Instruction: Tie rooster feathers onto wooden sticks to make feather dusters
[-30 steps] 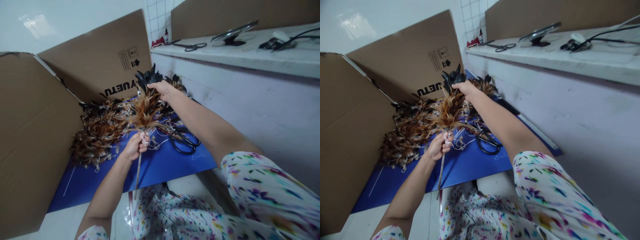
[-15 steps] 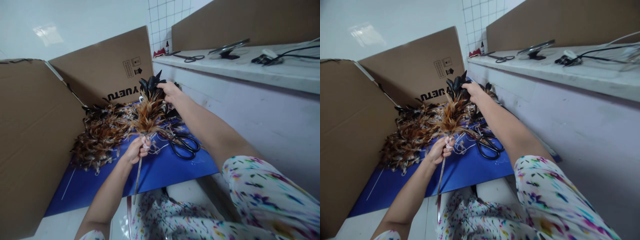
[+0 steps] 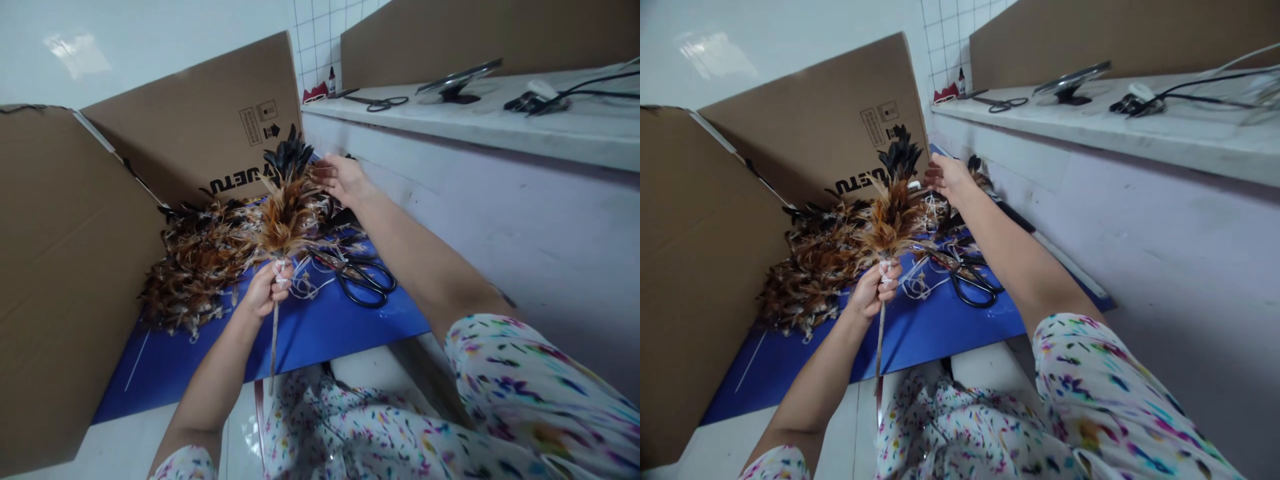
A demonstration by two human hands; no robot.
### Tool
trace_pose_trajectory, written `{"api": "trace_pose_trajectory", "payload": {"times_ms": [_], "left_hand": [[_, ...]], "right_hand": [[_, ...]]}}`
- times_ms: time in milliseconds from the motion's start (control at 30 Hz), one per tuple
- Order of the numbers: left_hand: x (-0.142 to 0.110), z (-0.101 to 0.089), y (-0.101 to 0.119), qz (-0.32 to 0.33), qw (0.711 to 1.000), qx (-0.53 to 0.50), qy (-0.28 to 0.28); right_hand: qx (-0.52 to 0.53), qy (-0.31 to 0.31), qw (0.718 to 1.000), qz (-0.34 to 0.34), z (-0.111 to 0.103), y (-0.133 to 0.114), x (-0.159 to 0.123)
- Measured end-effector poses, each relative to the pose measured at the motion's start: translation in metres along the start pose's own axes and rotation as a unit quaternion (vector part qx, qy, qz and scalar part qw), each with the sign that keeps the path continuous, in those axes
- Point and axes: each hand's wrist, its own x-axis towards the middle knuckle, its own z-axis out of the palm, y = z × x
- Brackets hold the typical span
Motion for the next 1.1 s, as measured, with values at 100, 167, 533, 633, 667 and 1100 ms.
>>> {"api": "trace_pose_trajectory", "payload": {"times_ms": [100, 167, 533, 633, 667, 1100], "left_hand": [[0.003, -0.002, 0.003, 0.018, 1.000, -0.006, 0.009], [0.004, -0.003, 0.005, 0.029, 0.999, -0.009, 0.022], [0.008, -0.007, 0.010, 0.083, 0.993, -0.001, 0.079], [0.009, -0.008, 0.008, 0.083, 0.993, 0.008, 0.084], [0.010, -0.008, 0.007, 0.084, 0.993, 0.011, 0.086], [0.015, 0.001, -0.009, 0.034, 0.993, 0.063, 0.098]], "right_hand": [[-0.020, 0.054, 0.997, -0.058, -0.007, 0.006, -0.026], [-0.043, 0.049, 0.993, -0.098, -0.008, 0.017, -0.052], [-0.142, -0.199, 0.969, -0.040, 0.016, 0.089, -0.129], [-0.099, -0.204, 0.974, 0.010, 0.021, 0.091, -0.125], [-0.096, -0.209, 0.973, 0.027, 0.022, 0.092, -0.124], [-0.297, -0.146, 0.906, -0.263, 0.013, 0.120, -0.117]]}}
